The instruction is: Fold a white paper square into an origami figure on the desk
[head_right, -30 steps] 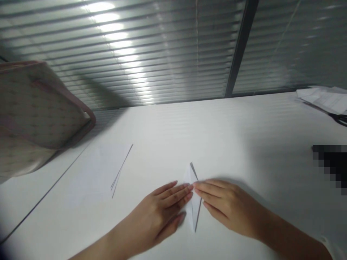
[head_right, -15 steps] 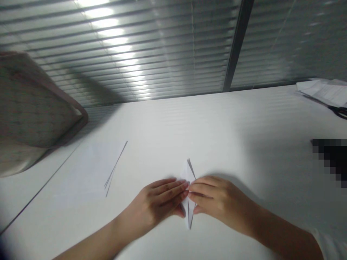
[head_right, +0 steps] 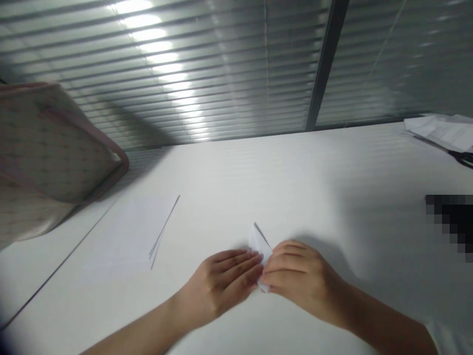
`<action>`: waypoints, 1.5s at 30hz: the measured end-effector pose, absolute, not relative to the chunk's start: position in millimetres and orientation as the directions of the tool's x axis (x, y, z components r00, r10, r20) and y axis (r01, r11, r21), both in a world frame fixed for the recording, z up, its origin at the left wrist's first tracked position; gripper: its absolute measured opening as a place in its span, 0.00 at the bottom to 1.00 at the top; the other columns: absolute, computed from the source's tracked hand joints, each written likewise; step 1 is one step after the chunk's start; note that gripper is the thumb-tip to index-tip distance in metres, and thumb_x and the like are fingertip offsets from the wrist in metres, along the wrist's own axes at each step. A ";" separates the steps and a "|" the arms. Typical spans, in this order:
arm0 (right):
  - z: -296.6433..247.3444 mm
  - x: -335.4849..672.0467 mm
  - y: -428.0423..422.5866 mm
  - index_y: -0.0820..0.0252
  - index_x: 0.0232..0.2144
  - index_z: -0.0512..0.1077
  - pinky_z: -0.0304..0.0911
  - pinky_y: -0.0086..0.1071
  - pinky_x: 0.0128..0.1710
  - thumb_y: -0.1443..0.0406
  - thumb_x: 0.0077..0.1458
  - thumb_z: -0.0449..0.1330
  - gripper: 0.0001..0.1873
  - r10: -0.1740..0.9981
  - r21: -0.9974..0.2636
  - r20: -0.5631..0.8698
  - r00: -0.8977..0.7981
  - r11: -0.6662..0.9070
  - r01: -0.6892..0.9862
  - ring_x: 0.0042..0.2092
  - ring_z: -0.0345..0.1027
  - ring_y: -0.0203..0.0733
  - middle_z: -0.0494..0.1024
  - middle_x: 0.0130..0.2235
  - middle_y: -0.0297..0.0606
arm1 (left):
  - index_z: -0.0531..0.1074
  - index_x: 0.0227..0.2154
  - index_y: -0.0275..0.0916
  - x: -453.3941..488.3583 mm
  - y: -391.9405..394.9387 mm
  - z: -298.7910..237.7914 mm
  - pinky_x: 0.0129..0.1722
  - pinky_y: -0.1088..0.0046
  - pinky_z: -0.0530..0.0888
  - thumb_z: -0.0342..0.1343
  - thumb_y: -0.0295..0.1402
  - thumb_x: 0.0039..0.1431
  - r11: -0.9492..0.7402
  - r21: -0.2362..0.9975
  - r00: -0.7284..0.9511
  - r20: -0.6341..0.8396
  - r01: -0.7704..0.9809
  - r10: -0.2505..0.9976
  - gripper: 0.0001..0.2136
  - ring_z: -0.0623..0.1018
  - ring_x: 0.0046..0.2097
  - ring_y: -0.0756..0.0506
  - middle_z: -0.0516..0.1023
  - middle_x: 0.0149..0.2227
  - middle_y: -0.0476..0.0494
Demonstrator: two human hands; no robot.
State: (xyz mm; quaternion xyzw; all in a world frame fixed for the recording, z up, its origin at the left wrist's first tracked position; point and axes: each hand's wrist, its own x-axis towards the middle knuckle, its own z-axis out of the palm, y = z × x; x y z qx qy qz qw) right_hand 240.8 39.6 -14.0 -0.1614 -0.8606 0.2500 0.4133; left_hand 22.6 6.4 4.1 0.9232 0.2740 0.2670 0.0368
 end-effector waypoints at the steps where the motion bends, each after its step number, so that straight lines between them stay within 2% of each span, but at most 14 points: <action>1: -11.4 238.6 37.8 0.60 0.36 0.76 0.71 0.31 0.39 0.73 0.54 0.62 0.07 0.554 -0.631 0.622 -0.554 0.773 0.064 0.35 0.74 0.37 0.81 0.32 0.37 | 0.72 0.44 0.27 24.8 3.8 7.1 0.49 0.63 0.75 0.56 0.29 0.61 -0.824 0.308 0.672 0.477 0.475 0.566 0.11 0.81 0.44 0.40 0.81 0.44 0.34; 3: -3.7 234.1 33.8 0.59 0.32 0.76 0.70 0.27 0.32 0.71 0.54 0.63 0.04 0.723 -0.791 0.519 -0.455 0.608 0.064 0.32 0.74 0.36 0.80 0.30 0.37 | 0.73 0.45 0.30 30.5 -3.2 14.7 0.48 0.66 0.75 0.59 0.33 0.59 -0.706 0.550 0.560 0.445 0.446 0.699 0.14 0.81 0.43 0.41 0.81 0.42 0.37; 5: 5.9 230.2 29.7 0.59 0.26 0.76 0.68 0.25 0.29 0.67 0.54 0.63 0.05 0.861 -0.917 0.322 -0.394 0.387 0.095 0.29 0.73 0.36 0.79 0.27 0.36 | 0.76 0.40 0.35 36.8 -11.0 23.3 0.39 0.74 0.75 0.56 0.29 0.61 -0.449 0.772 0.340 0.317 0.450 0.885 0.07 0.81 0.36 0.46 0.83 0.35 0.43; 7: 14.6 227.0 26.4 0.59 0.23 0.76 0.66 0.24 0.26 0.62 0.54 0.63 0.10 0.923 -0.981 0.112 -0.369 0.162 0.109 0.27 0.71 0.35 0.77 0.25 0.35 | 0.79 0.32 0.38 42.3 -17.1 31.0 0.31 0.77 0.73 0.57 0.34 0.61 -0.056 0.935 0.211 -0.021 0.350 0.977 0.07 0.79 0.31 0.47 0.82 0.30 0.45; 9: 20.3 224.2 24.3 0.59 0.23 0.76 0.65 0.24 0.25 0.60 0.54 0.63 0.11 0.929 -0.997 -0.038 -0.369 -0.011 0.075 0.26 0.70 0.35 0.76 0.23 0.33 | 0.78 0.27 0.37 45.5 -20.2 36.4 0.26 0.78 0.69 0.61 0.39 0.56 0.257 0.957 0.179 -0.279 0.135 0.944 0.10 0.76 0.27 0.49 0.80 0.26 0.46; 12: 23.2 219.9 23.8 0.59 0.25 0.77 0.65 0.25 0.24 0.59 0.51 0.64 0.10 0.921 -0.989 -0.132 -0.368 -0.145 -0.007 0.24 0.69 0.34 0.75 0.21 0.32 | 0.76 0.23 0.35 45.7 -20.4 38.8 0.26 0.77 0.66 0.66 0.44 0.47 0.476 0.876 0.208 -0.452 -0.080 0.867 0.15 0.72 0.24 0.51 0.79 0.24 0.45; 16: 21.9 215.2 24.7 0.60 0.25 0.78 0.65 0.25 0.22 0.59 0.49 0.65 0.10 0.916 -0.981 -0.163 -0.366 -0.191 -0.041 0.22 0.69 0.34 0.76 0.20 0.33 | 0.76 0.22 0.33 43.2 -18.9 35.1 0.26 0.76 0.64 0.68 0.45 0.43 0.537 0.839 0.208 -0.512 -0.090 0.834 0.17 0.69 0.22 0.52 0.76 0.21 0.46; 25: 20.2 216.6 23.8 0.59 0.27 0.79 0.67 0.27 0.28 0.58 0.54 0.60 0.12 0.923 -0.994 -0.106 -0.370 -0.092 0.056 0.26 0.70 0.36 0.77 0.22 0.34 | 0.74 0.18 0.33 43.3 -15.7 31.4 0.27 0.74 0.63 0.70 0.43 0.39 0.562 0.823 0.162 -0.546 -0.079 0.822 0.17 0.68 0.23 0.52 0.76 0.22 0.45; 33: 18.9 216.6 22.5 0.59 0.29 0.79 0.68 0.28 0.30 0.56 0.55 0.60 0.14 0.921 -0.995 -0.102 -0.376 -0.095 0.036 0.29 0.72 0.38 0.79 0.25 0.35 | 0.76 0.18 0.33 43.3 -14.9 32.7 0.27 0.74 0.63 0.70 0.42 0.39 0.568 0.820 0.145 -0.556 -0.062 0.818 0.15 0.69 0.24 0.51 0.76 0.21 0.45; 36: 16.0 217.7 23.0 0.60 0.29 0.78 0.68 0.29 0.29 0.55 0.54 0.61 0.14 0.908 -0.990 -0.142 -0.393 -0.132 0.052 0.28 0.72 0.38 0.78 0.25 0.35 | 0.77 0.18 0.33 42.2 -14.9 31.9 0.28 0.74 0.64 0.70 0.43 0.40 0.570 0.818 0.135 -0.559 -0.072 0.818 0.16 0.71 0.24 0.50 0.78 0.22 0.44; 40: 10.9 220.4 23.8 0.62 0.27 0.75 0.67 0.28 0.27 0.55 0.48 0.66 0.14 0.839 -0.960 -0.277 -0.467 -0.263 0.097 0.26 0.71 0.36 0.77 0.24 0.34 | 0.76 0.20 0.34 37.5 -10.6 29.8 0.29 0.73 0.66 0.69 0.44 0.42 0.526 0.837 0.077 -0.521 -0.152 0.850 0.16 0.73 0.25 0.49 0.79 0.23 0.43; 45: 8.3 220.0 22.9 0.62 0.22 0.73 0.66 0.28 0.29 0.57 0.53 0.61 0.15 0.812 -0.956 -0.292 -0.506 -0.238 0.171 0.26 0.70 0.35 0.77 0.22 0.35 | 0.75 0.19 0.33 34.6 -5.7 29.2 0.28 0.75 0.66 0.69 0.41 0.44 0.464 0.875 -0.009 -0.470 -0.139 0.883 0.15 0.73 0.24 0.50 0.78 0.22 0.45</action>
